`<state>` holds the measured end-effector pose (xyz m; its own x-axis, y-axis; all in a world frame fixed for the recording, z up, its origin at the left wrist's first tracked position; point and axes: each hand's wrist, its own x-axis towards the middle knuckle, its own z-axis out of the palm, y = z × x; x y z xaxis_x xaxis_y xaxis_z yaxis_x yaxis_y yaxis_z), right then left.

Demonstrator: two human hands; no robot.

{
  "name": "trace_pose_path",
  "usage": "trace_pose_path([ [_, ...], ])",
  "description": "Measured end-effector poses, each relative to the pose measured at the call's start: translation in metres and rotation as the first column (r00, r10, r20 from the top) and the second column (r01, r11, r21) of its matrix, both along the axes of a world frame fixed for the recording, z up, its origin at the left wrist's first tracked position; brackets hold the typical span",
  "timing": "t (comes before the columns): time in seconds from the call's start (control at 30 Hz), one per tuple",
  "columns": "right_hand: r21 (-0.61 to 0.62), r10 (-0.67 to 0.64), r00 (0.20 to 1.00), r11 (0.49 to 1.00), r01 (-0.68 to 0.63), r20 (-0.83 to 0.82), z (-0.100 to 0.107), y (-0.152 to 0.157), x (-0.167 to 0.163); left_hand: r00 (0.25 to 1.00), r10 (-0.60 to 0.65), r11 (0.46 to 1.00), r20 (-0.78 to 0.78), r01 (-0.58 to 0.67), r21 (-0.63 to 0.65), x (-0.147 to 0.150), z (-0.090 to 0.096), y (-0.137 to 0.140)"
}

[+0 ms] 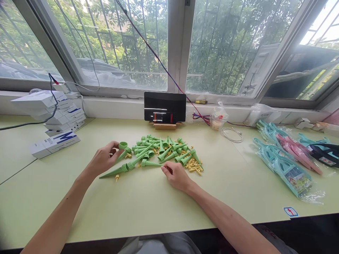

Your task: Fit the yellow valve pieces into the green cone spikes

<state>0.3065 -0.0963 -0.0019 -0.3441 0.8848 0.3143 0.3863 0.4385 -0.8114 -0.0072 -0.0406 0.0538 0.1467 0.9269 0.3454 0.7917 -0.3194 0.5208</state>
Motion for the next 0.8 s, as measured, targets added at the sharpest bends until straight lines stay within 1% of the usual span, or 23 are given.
trace_pose_path([
  [0.1, 0.002, 0.002, 1.0, 1.0, -0.002, 0.002, -0.001, 0.0, 0.001, 0.999, -0.009, 1.0, 0.033, 0.009, -0.018, 0.002, 0.004, -0.003],
  [0.17, 0.003, 0.001, 1.0, 1.0, -0.001, 0.004, -0.001, 0.0, 0.001, 0.999, -0.028, 0.999, 0.02, 0.029, -0.021, 0.003, 0.006, -0.005],
  [0.33, 0.005, 0.004, 1.0, 1.0, -0.004, 0.006, -0.001, 0.0, 0.001, 0.998, -0.003, 1.0, -0.059, 0.001, -0.025, 0.004, 0.01, -0.009],
  [0.57, 0.005, 0.006, 1.0, 1.0, -0.006, 0.008, -0.002, 0.0, 0.001, 0.98, -0.081, 0.996, -0.182, 0.076, -0.039, 0.005, 0.014, -0.012],
  [0.67, 0.0, 0.005, 1.0, 1.0, -0.005, 0.011, -0.002, 0.0, 0.001, 0.969, -0.126, 0.988, -0.212, 0.102, -0.12, 0.003, 0.013, -0.012],
  [0.8, 0.004, 0.003, 1.0, 1.0, -0.003, 0.008, -0.002, 0.001, 0.001, 0.957, -0.145, 0.957, -0.249, 0.072, -0.281, 0.002, 0.009, -0.01],
])
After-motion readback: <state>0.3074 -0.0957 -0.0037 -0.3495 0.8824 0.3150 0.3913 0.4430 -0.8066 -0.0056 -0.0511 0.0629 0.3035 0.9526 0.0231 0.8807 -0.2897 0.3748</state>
